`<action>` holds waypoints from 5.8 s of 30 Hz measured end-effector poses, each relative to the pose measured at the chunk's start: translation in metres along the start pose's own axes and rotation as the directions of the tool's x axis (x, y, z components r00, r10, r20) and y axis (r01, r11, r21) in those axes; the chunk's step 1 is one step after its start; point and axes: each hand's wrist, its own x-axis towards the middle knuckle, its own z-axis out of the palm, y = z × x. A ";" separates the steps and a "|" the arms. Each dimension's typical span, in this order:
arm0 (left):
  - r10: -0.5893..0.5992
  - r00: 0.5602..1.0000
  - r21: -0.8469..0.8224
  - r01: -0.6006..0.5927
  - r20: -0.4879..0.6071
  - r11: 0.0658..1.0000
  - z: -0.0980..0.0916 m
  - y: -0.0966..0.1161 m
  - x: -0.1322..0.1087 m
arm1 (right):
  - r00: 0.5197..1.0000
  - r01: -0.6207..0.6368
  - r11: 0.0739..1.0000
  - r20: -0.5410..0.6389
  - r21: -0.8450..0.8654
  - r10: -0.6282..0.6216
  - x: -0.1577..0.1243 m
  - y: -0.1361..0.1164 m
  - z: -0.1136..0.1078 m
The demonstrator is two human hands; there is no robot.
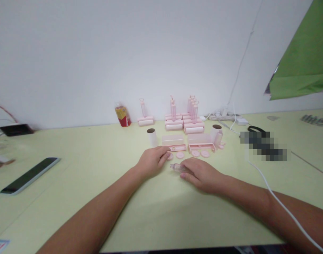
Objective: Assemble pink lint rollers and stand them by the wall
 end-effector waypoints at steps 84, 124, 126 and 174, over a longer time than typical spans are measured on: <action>-0.544 0.829 -0.336 0.479 -0.130 0.811 -0.041 -0.100 0.030 | 0.995 -0.087 0.772 0.013 0.629 0.102 0.004 0.018 0.021; -0.399 0.858 -0.150 0.370 -0.322 0.917 -0.032 -0.057 0.026 | 0.993 -0.109 0.813 0.032 0.572 0.110 0.005 0.016 0.021; -0.357 0.813 -0.111 0.346 -0.460 0.932 -0.041 -0.042 0.023 | 0.994 -0.107 0.815 0.031 0.570 0.108 0.005 0.016 0.021; -0.298 0.955 0.410 0.269 0.007 0.871 0.004 -0.009 0.013 | 0.988 0.062 0.987 -0.132 -0.151 -0.082 0.012 0.011 0.022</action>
